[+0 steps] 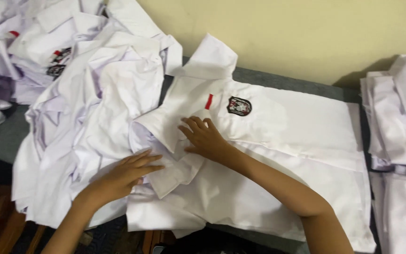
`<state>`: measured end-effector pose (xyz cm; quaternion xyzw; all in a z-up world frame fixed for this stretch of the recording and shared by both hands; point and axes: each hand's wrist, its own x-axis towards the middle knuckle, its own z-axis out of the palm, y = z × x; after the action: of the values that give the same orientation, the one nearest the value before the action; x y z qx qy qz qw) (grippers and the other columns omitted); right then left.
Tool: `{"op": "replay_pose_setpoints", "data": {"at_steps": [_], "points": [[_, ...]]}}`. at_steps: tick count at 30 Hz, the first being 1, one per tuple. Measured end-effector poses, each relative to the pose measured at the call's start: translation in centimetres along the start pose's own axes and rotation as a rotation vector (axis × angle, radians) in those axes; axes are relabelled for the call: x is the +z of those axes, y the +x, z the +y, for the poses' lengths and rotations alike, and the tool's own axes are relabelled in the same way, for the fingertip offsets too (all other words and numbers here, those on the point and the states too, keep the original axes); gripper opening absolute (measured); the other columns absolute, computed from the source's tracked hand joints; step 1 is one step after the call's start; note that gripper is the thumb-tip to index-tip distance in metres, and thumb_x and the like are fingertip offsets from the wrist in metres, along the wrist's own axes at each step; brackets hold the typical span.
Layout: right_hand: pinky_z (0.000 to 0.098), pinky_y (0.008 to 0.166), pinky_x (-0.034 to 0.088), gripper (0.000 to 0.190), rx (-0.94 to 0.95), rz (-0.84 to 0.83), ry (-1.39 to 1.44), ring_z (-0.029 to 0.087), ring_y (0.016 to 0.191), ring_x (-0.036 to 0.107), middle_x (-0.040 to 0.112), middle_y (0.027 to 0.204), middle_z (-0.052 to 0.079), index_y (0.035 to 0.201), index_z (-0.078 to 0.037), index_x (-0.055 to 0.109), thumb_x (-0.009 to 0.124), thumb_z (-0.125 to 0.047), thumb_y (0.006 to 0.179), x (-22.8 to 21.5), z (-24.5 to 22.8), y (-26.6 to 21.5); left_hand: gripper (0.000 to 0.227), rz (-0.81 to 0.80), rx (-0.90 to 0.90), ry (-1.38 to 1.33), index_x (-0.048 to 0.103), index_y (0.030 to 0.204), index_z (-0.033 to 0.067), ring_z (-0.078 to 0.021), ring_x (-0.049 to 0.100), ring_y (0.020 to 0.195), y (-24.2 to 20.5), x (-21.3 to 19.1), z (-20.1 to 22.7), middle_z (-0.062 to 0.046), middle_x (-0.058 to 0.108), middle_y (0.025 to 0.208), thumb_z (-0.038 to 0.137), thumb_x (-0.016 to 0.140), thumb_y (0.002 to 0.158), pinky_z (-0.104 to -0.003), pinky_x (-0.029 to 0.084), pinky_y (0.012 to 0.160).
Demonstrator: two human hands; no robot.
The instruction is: Folding a white school shirt on a flat surface in a factory setting.
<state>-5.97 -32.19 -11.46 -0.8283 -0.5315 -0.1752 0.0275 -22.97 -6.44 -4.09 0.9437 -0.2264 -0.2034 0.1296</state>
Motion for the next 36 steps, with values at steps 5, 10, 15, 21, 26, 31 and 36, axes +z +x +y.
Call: {"op": "replay_pose_setpoints", "data": {"at_steps": [5,10,15,21,26,31,36], "points": [[0.0543,0.106,0.045,0.076,0.011,-0.02,0.085,0.031,0.135,0.05,0.053,0.144,0.014,0.144,-0.013,0.051,0.066,-0.063,0.088,3.2,0.3,2.1,0.064,0.21,0.075,0.2,0.051,0.143,0.0251,-0.0272,0.029,0.15,1.5,3.1,-1.3,-0.002,0.041,0.157,0.013,0.069,0.083,-0.055,0.015,0.12],[0.0553,0.102,0.045,0.022,0.012,0.025,0.123,0.024,0.123,0.061,0.064,0.133,0.005,0.111,-0.014,0.069,0.062,-0.033,0.101,4.2,2.0,2.8,0.035,0.393,0.147,0.083,0.068,0.12,0.0151,-0.0248,0.057,0.133,2.9,2.3,-2.3,-0.005,0.071,0.125,0.008,0.063,0.086,-0.05,0.031,0.116],[0.0419,0.074,0.053,0.005,0.246,0.423,0.482,0.03,0.086,0.071,0.072,0.09,0.01,0.102,-0.012,0.065,0.068,-0.014,0.098,3.7,6.4,5.0,0.027,0.792,-0.189,0.01,0.075,0.108,0.0254,-0.0329,0.075,0.074,4.5,1.1,-3.8,-0.007,0.075,0.071,0.043,0.07,0.088,-0.046,0.056,0.067],[0.0421,0.077,0.058,0.02,0.396,0.254,0.654,0.024,0.089,0.073,0.073,0.104,0.0,0.121,-0.021,0.067,0.052,-0.02,0.109,-5.4,7.3,8.7,0.019,0.976,-0.444,0.305,0.068,0.105,0.0245,-0.0311,0.072,0.064,6.7,-2.8,-2.6,-0.005,0.07,0.07,0.039,0.068,0.093,-0.042,0.056,0.058],[0.0463,0.075,0.061,0.019,0.382,0.219,0.664,0.03,0.089,0.075,0.075,0.104,0.006,0.119,-0.016,0.069,0.054,-0.017,0.107,-5.3,6.0,8.4,0.029,0.954,-0.473,0.596,0.065,0.119,0.0296,-0.017,0.068,0.07,8.0,-1.7,-3.7,0.008,0.065,0.093,0.042,0.06,0.094,-0.032,0.055,0.056],[0.0466,0.075,0.061,0.019,0.349,0.236,0.74,0.034,0.089,0.076,0.077,0.108,0.012,0.118,-0.011,0.07,0.056,-0.015,0.106,-3.2,3.5,6.0,0.037,1.009,-0.364,0.853,0.067,0.115,0.0256,-0.0157,0.062,0.09,7.4,-1.5,-3.2,0.006,0.056,0.097,0.033,0.077,0.081,-0.025,0.057,0.055],[0.0493,0.088,0.061,0.028,0.177,0.037,0.982,0.04,0.11,0.07,0.07,0.126,0.021,0.13,-0.005,0.062,0.058,-0.005,0.102,-3.6,2.1,4.1,0.031,0.567,0.003,0.367,0.072,0.12,0.0226,-0.0258,0.05,0.132,7.4,0.6,0.9,0.0,0.065,0.132,0.024,0.06,0.091,-0.057,0.032,0.115]]}}
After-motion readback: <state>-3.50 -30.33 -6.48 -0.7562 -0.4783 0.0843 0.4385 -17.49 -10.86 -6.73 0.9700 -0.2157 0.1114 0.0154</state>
